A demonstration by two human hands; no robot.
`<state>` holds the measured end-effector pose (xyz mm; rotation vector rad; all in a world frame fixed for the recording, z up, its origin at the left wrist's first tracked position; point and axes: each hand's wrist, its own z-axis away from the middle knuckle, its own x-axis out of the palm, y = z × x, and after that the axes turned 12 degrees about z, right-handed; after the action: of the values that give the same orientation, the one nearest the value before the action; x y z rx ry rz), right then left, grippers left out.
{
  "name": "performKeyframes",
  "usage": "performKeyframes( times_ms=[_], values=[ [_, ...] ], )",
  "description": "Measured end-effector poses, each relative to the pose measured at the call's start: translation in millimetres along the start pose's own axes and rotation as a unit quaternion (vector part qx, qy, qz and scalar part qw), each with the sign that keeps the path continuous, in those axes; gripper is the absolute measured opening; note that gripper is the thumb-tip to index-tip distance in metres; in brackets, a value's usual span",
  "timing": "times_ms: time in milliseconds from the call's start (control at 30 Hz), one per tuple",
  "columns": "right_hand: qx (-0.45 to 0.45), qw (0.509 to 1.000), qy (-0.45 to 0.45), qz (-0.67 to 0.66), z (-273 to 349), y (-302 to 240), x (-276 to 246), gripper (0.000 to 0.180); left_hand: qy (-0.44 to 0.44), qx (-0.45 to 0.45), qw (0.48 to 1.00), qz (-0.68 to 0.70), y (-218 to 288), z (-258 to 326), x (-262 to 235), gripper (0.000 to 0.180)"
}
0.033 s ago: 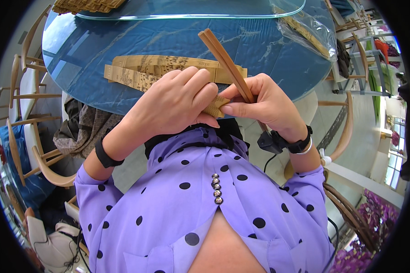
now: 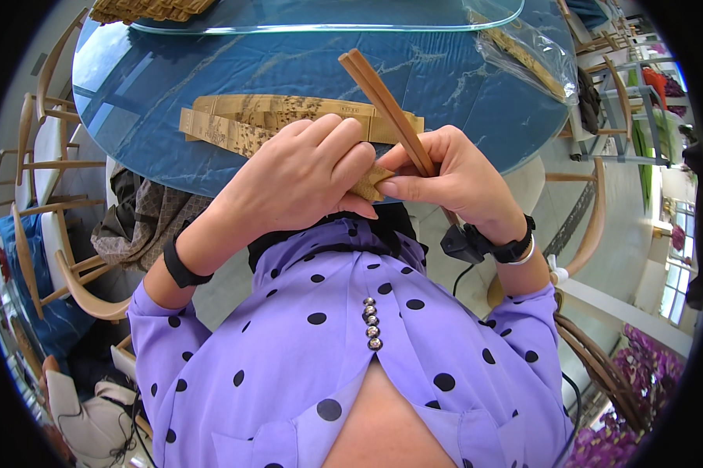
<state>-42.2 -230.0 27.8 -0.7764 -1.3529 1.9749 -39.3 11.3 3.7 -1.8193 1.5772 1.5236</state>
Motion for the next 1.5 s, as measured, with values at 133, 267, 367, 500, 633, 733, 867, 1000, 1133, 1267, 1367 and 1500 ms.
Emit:
performKeyframes(
  times_ms=[133,267,367,500,633,733,867,1000,1133,1267,1367,1500],
  values=[
    [0.007,1.0,-0.021,0.007,-2,-7,-6,0.025,0.011,0.014,1.0,0.002,-1,-2,0,0.055],
    [0.007,0.998,-0.048,0.034,-3,-10,-9,0.023,0.018,0.021,0.999,0.029,-3,-2,3,0.051],
    [0.01,0.999,-0.039,0.004,-5,-11,-5,0.02,0.023,0.016,0.999,0.03,-3,-1,5,0.05],
    [0.024,1.0,-0.018,0.006,-5,-3,1,0.018,-0.028,-0.006,0.999,0.017,2,1,3,0.057],
    [0.021,0.999,0.045,0.021,-2,-3,11,0.018,0.041,0.021,0.998,-0.035,1,-6,6,0.044],
    [0.027,0.996,0.075,0.05,-1,6,8,0.017,0.016,0.024,0.992,-0.12,3,-3,8,0.04],
    [0.013,0.997,0.071,0.016,-3,5,11,0.019,0.028,0.035,0.991,-0.124,3,-5,11,0.03],
    [0.002,0.995,0.089,0.035,-4,-3,13,0.018,0.007,0.037,0.986,-0.162,5,-7,9,0.021],
    [-0.01,0.991,0.123,0.051,-6,3,16,0.016,0.043,0.044,0.983,-0.175,2,-6,13,0.024],
    [-0.011,0.992,0.112,0.048,-5,8,10,0.017,0.064,0.048,0.992,-0.095,-2,-7,12,0.035],
    [-0.017,0.992,0.117,0.051,-3,8,9,0.018,0.054,0.035,0.996,-0.061,0,-9,11,0.037],
    [-0.017,0.99,0.12,0.07,-3,6,9,0.02,0.046,0.025,0.997,-0.062,2,-8,14,0.041]
  ],
)
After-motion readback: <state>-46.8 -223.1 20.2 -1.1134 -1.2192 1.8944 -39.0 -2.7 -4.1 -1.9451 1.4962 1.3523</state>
